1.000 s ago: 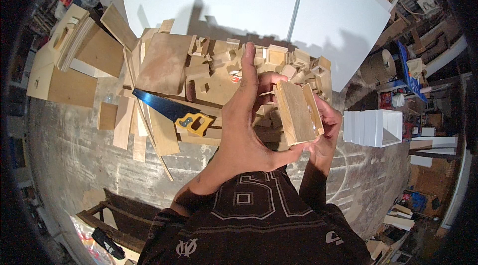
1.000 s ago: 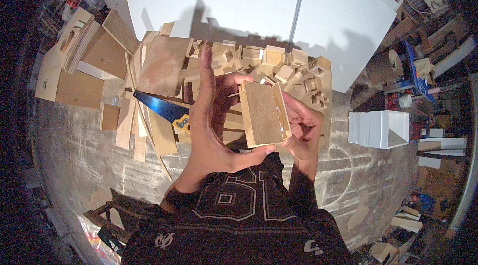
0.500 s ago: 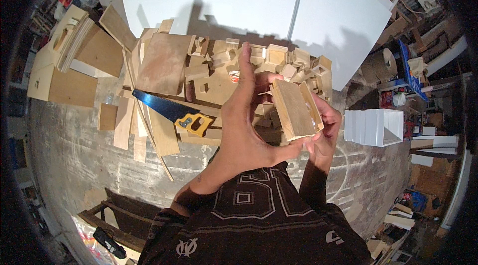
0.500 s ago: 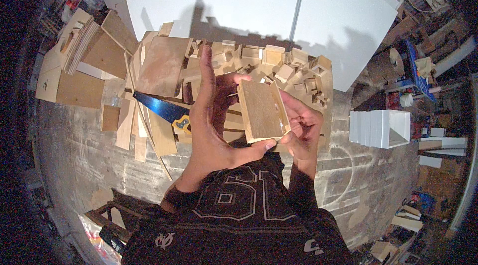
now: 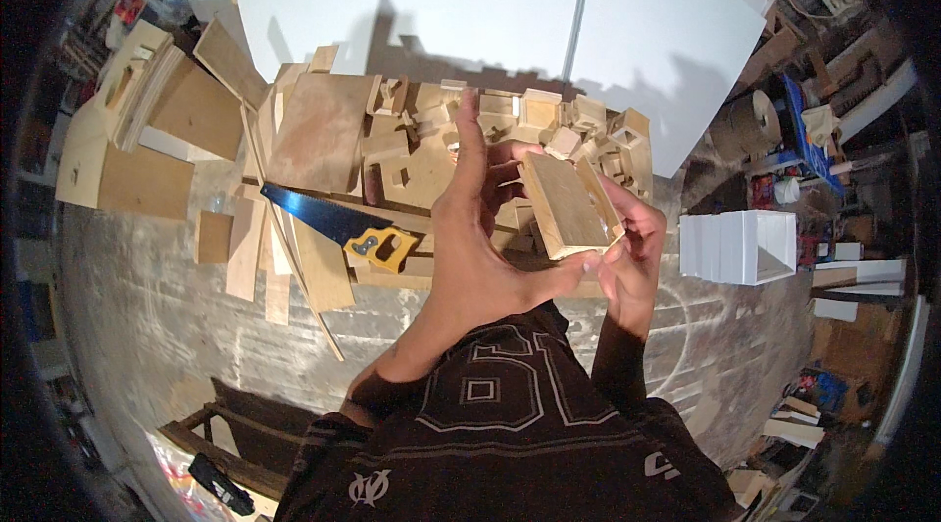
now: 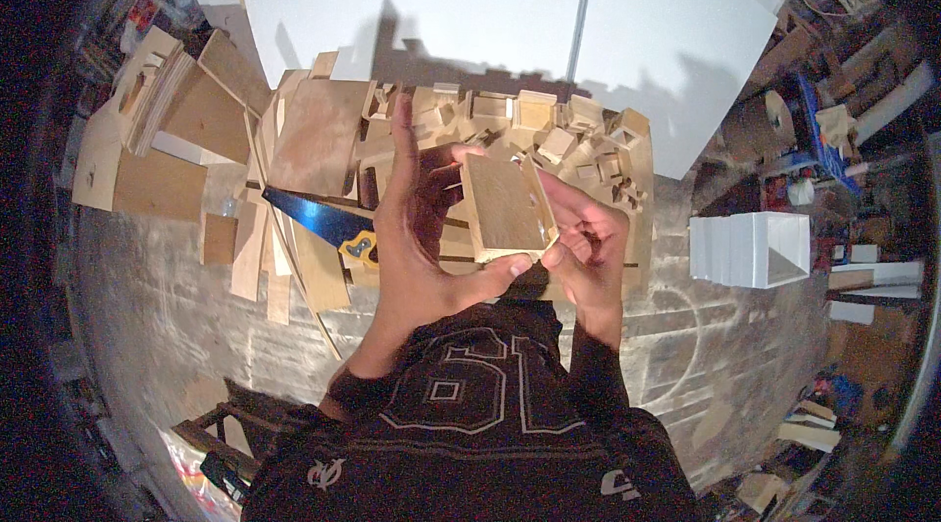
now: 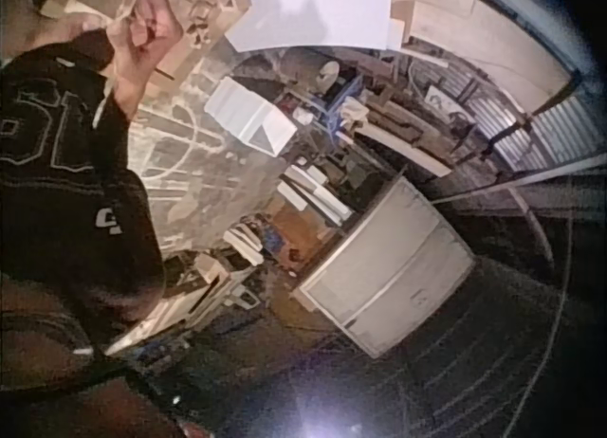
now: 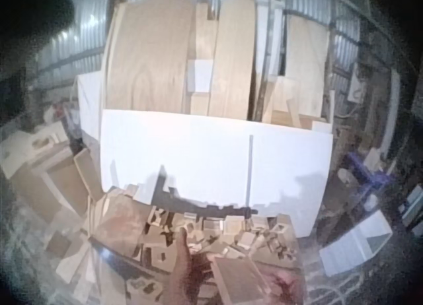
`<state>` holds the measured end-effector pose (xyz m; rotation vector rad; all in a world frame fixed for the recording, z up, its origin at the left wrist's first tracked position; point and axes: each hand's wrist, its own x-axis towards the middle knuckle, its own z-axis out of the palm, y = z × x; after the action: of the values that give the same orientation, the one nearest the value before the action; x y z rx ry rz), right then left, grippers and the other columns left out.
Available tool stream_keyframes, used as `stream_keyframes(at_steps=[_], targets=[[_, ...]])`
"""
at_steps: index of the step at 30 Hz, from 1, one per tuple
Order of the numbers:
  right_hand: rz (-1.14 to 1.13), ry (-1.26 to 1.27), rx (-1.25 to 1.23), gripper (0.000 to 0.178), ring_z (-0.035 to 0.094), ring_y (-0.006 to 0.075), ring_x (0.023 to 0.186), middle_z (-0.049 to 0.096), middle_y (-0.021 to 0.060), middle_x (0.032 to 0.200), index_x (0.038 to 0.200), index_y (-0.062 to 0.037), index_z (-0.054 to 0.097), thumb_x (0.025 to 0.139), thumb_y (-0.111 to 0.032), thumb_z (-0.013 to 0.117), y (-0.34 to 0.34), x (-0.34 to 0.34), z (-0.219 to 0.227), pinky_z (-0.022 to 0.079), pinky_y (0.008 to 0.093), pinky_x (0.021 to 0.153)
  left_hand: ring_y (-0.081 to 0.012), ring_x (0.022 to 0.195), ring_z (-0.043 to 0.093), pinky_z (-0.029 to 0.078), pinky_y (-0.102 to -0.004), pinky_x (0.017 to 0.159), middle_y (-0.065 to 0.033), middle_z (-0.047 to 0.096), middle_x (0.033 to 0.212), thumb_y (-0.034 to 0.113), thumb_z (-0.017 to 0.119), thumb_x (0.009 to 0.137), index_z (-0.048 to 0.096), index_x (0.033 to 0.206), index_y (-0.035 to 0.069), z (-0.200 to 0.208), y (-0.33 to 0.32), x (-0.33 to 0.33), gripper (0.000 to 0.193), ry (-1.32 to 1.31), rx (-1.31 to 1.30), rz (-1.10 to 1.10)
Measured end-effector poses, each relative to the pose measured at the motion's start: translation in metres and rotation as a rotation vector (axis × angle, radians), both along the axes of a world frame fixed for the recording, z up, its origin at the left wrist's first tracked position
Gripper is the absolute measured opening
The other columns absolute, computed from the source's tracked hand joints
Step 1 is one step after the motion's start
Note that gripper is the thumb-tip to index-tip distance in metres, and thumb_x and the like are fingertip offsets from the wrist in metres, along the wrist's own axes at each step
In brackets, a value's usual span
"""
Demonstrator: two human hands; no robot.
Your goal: The person applies glue to small wooden pieces and joins them together to form a small wooden box. They then use a ruler to measure the assembled box.
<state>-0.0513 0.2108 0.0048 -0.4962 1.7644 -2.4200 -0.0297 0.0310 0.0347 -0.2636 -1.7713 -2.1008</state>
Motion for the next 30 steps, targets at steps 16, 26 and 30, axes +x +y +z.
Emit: stream_keyframes(at_steps=[16,26,30], targets=[[-0.014,0.0,-0.02,0.078,0.064,0.0233,0.115,0.064,0.0225,0.126,0.131,0.014,0.054,0.077,-0.033,0.086,0.003,0.006,0.003,0.048,0.0359,0.1,-0.026,0.109,0.064,0.053,-0.0372,0.096,-0.0146,0.055,0.121,0.011,0.091,0.064,-0.004,0.157,0.001,-0.006,0.007,0.008,0.133,0.002,0.042,-0.009],[-0.026,-0.094,0.075,0.076,0.064,0.0202,0.11,0.066,0.0186,0.119,0.129,0.0149,0.054,0.079,-0.036,0.082,-0.002,0.011,0.009,0.047,0.0328,0.098,-0.0251,0.109,0.063,0.052,-0.0359,0.095,-0.0138,0.055,0.121,0.006,0.089,0.067,-0.004,0.157,0.001,-0.014,0.004,0.011,0.13,-0.055,0.108,-0.024],[-0.01,-0.028,-0.004,0.061,0.066,0.0138,0.1,0.068,0.018,0.117,0.131,0.0122,0.054,0.084,-0.017,0.08,-0.007,0.011,0.007,0.052,0.0265,0.086,-0.0248,0.11,0.062,0.051,-0.0354,0.095,-0.0145,0.055,0.12,0.005,0.088,0.068,-0.004,0.157,0.001,-0.018,0.002,0.012,0.129,-0.057,0.13,-0.033]])
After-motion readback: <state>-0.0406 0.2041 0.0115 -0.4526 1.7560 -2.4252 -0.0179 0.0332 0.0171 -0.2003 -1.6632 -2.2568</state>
